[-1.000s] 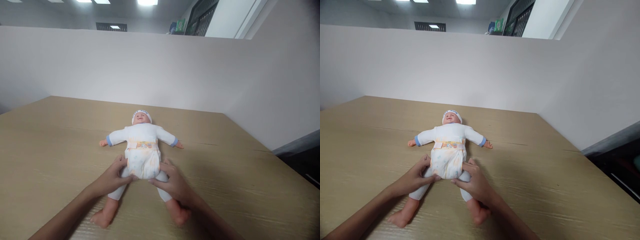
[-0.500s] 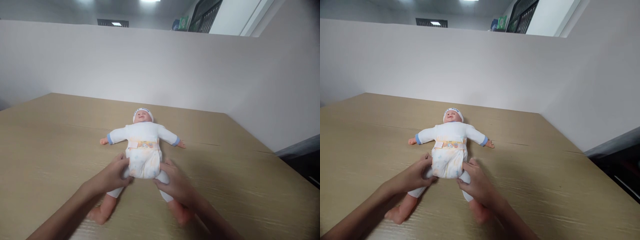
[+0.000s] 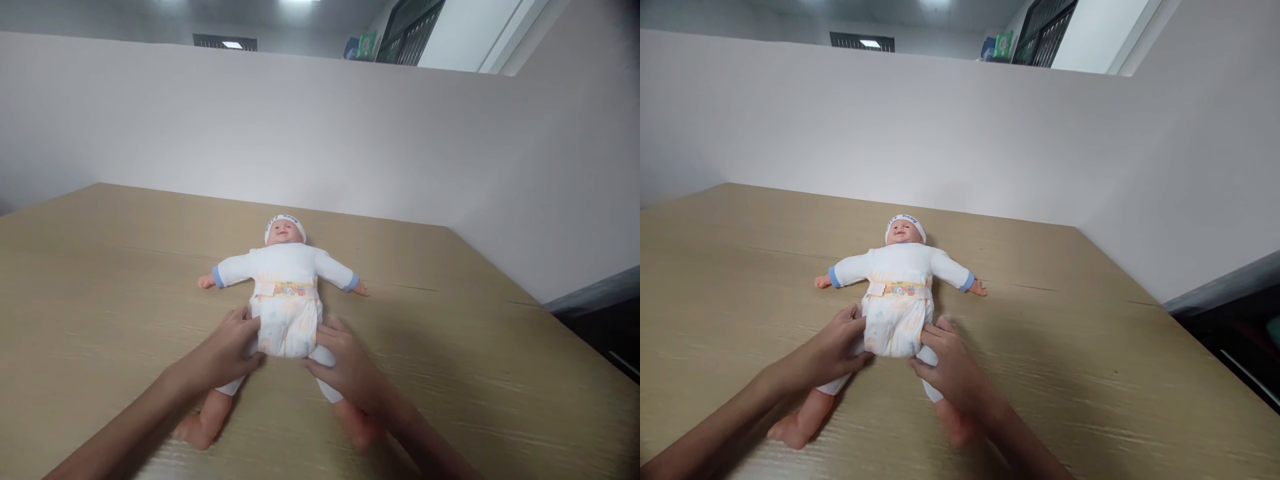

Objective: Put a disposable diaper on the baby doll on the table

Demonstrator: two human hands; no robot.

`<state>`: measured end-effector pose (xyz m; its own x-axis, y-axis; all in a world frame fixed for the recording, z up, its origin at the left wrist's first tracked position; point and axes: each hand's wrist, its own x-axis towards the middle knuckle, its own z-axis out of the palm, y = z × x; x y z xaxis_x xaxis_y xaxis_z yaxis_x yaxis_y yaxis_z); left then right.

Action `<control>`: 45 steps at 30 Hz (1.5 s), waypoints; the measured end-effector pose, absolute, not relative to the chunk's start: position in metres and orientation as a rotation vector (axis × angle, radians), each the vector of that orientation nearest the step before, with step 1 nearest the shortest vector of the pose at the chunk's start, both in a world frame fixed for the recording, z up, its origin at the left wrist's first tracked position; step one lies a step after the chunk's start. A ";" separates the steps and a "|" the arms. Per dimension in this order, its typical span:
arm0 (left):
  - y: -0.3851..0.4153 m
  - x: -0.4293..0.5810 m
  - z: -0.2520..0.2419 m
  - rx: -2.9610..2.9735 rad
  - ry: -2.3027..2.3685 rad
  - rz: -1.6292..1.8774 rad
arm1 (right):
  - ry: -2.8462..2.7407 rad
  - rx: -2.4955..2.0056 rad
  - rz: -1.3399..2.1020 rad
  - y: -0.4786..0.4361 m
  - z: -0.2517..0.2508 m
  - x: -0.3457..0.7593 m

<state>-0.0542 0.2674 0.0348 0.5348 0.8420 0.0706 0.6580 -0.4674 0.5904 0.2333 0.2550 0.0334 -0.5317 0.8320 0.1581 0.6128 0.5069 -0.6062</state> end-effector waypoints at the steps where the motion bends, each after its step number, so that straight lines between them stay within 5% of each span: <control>1: 0.267 -0.055 0.034 2.256 1.203 0.509 | -2.311 -1.187 0.691 0.255 0.033 0.233; 45: 0.269 -0.073 0.049 2.152 1.052 0.466 | -2.229 -1.088 0.831 0.259 0.033 0.242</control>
